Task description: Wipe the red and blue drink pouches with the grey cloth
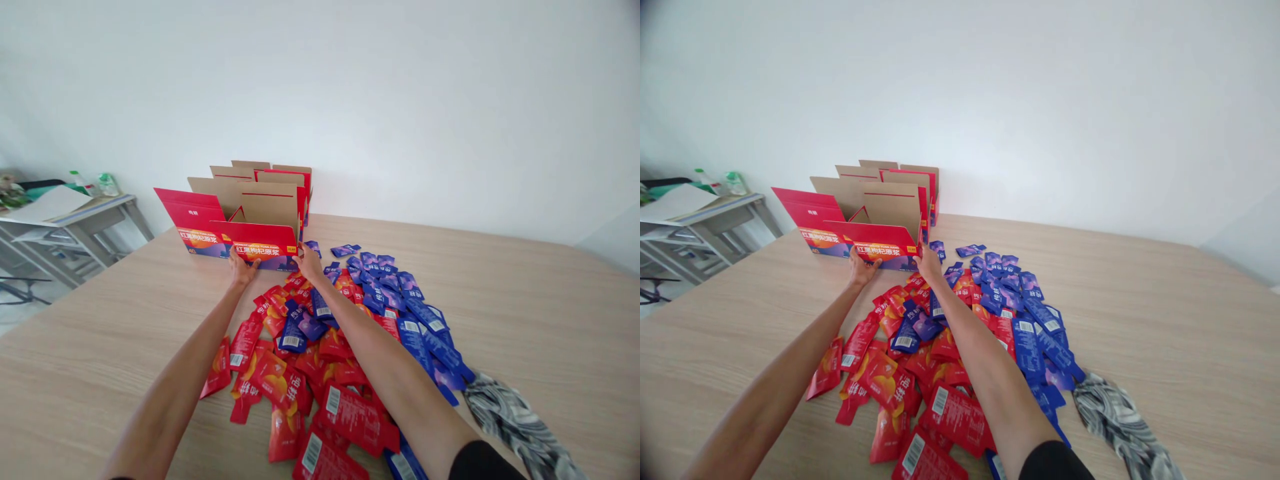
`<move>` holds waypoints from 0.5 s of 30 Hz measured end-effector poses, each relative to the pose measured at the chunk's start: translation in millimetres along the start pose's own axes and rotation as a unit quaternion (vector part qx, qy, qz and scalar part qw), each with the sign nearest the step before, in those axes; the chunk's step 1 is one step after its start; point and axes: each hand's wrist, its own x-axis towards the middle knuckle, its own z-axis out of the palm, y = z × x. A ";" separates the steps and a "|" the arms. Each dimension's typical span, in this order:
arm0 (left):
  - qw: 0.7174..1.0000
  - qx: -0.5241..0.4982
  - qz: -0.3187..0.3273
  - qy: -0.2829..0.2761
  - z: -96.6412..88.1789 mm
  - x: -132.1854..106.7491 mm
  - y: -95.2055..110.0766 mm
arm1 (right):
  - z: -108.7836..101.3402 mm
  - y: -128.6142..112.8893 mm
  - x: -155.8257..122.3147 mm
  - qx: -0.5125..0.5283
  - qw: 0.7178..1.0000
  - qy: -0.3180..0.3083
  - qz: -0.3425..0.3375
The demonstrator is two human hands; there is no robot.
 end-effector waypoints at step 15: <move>0.990 0.079 -0.082 -0.084 5.2 8.1 5.1 | -2.0 27.9 6.7 -0.057 0.988 -0.144 0.005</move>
